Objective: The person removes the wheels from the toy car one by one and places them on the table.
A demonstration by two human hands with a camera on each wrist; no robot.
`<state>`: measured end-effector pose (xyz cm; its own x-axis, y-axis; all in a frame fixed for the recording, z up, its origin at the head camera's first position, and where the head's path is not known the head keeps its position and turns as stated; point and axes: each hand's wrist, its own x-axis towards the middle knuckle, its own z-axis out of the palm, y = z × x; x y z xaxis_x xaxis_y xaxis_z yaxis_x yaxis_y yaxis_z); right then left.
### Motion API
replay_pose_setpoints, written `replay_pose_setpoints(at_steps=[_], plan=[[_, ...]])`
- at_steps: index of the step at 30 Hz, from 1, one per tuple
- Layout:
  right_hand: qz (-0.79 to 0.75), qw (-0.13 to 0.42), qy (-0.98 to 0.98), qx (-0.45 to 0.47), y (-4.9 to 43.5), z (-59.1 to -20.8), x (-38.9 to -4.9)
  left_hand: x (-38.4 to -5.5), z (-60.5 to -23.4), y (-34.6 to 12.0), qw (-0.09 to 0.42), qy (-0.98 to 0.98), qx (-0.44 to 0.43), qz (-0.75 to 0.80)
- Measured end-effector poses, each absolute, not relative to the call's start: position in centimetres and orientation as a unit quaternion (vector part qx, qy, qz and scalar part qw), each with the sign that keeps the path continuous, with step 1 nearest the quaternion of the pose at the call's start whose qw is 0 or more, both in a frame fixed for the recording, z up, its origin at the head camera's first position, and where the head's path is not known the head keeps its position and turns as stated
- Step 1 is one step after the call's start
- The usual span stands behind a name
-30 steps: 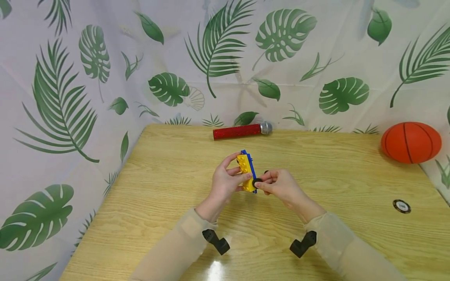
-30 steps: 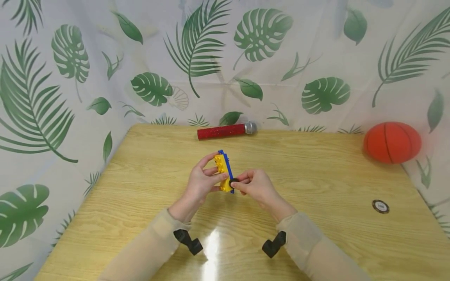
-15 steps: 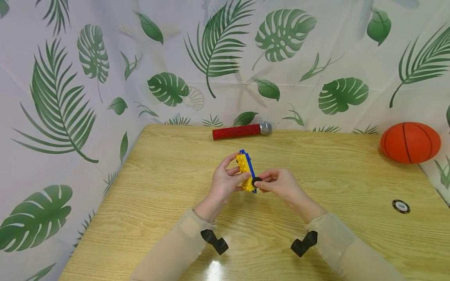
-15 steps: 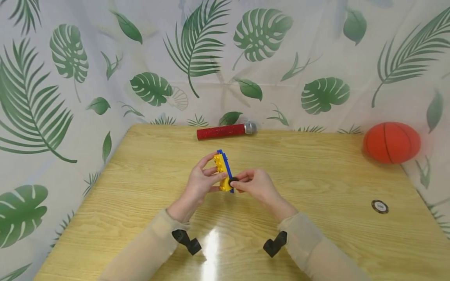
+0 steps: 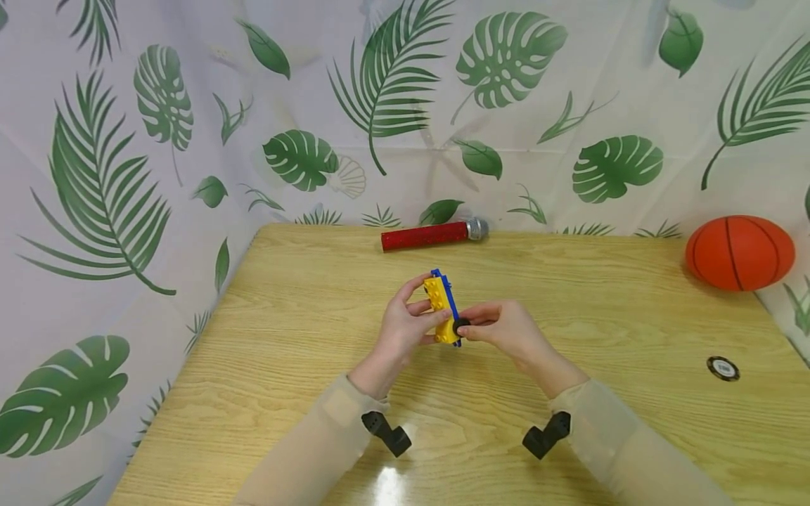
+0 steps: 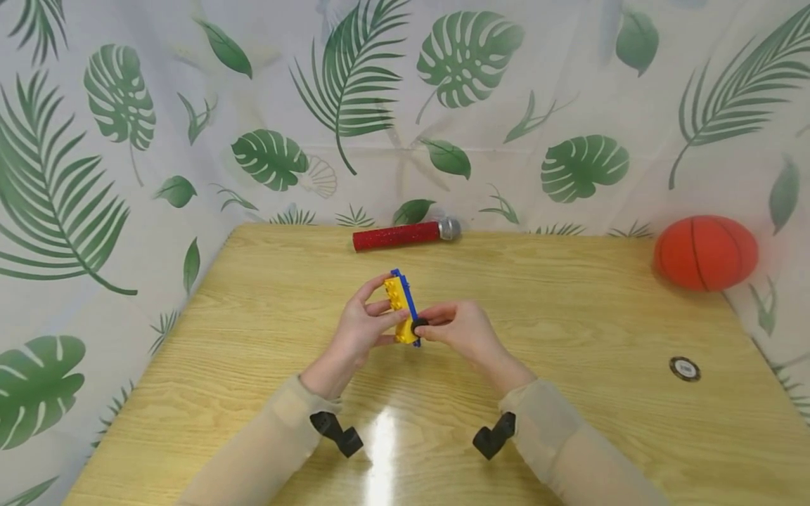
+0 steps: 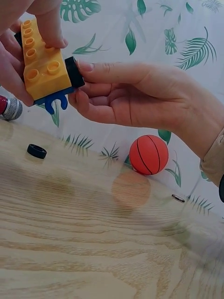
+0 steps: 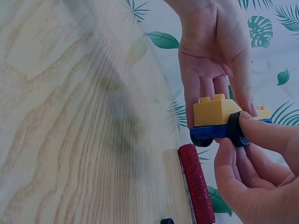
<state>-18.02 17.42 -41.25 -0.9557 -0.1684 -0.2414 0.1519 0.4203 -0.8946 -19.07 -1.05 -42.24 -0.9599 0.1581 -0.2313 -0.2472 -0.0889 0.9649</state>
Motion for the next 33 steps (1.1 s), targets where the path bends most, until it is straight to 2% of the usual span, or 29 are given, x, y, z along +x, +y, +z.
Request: replay_pose_setpoints(at_steps=[9, 17, 33], plan=[[-0.517, 0.163, 0.84, -0.006, 17.4, -41.2, -18.2, -18.8, -42.2, -1.3, 0.156, 0.652, 0.007, 0.742], [-0.515, 0.163, 0.841, 0.003, 17.6, -40.6, -18.0, -19.1, -41.9, -1.4, 0.178, 0.633, 0.004, 0.753], [-0.522, 0.154, 0.839, 0.009, 16.9, -40.5, -17.9, -19.1, -41.5, -1.3, 0.16, 0.658, 0.001, 0.735]])
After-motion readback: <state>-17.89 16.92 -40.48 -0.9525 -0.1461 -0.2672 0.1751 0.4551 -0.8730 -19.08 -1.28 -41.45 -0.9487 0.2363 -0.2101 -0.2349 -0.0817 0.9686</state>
